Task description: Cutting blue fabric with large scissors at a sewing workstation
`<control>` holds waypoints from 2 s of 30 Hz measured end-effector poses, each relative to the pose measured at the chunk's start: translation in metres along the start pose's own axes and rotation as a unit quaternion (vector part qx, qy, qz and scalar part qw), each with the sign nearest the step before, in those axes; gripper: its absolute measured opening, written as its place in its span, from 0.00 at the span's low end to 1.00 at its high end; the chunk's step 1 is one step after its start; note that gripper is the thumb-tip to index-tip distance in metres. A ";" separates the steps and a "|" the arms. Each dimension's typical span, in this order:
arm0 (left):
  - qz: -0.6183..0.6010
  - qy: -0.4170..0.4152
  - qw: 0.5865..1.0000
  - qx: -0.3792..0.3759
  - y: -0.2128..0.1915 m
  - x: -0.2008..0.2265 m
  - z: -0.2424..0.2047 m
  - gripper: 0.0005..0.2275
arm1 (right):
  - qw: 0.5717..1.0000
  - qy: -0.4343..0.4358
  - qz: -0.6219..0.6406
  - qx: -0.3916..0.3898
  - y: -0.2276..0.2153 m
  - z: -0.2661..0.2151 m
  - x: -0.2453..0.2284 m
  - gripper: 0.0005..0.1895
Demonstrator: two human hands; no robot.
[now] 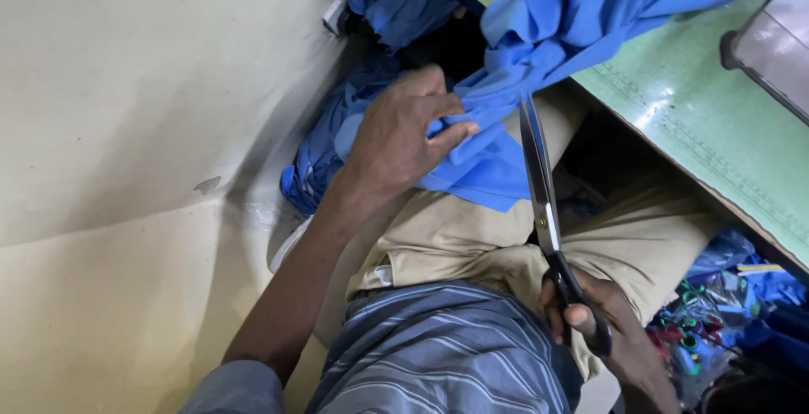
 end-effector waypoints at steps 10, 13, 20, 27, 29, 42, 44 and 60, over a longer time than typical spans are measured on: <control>-0.144 0.027 0.987 0.067 -0.011 0.057 0.027 0.04 | 0.998 -0.059 -0.007 0.019 0.018 -0.008 -0.019 0.41; 0.128 0.058 0.986 0.088 0.003 0.046 0.030 0.23 | 0.998 -0.049 -0.028 0.011 0.020 -0.004 -0.024 0.43; 0.188 0.095 0.974 0.089 0.027 0.025 0.028 0.06 | 0.999 -0.026 0.019 -0.003 0.025 0.009 -0.023 0.41; 0.134 0.168 0.965 0.150 0.013 0.042 0.025 0.11 | 1.000 -0.018 0.013 -0.021 0.025 0.017 -0.026 0.43; 0.131 0.192 0.957 0.174 0.010 0.044 0.023 0.09 | 1.000 -0.021 0.000 -0.018 0.027 0.017 -0.033 0.44; 0.055 0.236 0.950 0.199 -0.003 0.039 0.018 0.05 | 0.975 -0.006 -0.197 0.100 0.005 0.006 -0.014 0.29; 0.039 0.203 0.960 0.189 -0.001 0.033 0.016 0.07 | 0.984 0.011 -0.146 0.101 0.009 0.001 -0.019 0.30; -0.052 -0.009 0.998 0.041 0.045 0.016 0.019 0.10 | 0.988 0.066 -0.040 0.134 0.001 -0.037 0.019 0.35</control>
Point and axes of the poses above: each hand's wrist, its own z-axis towards the middle knuckle, its own y-axis out of the palm, x = y × z, the point moved 3 cm from there along z, towards the middle knuckle, and after that the axes turned 8 degrees about x, right-handed, at the moved point
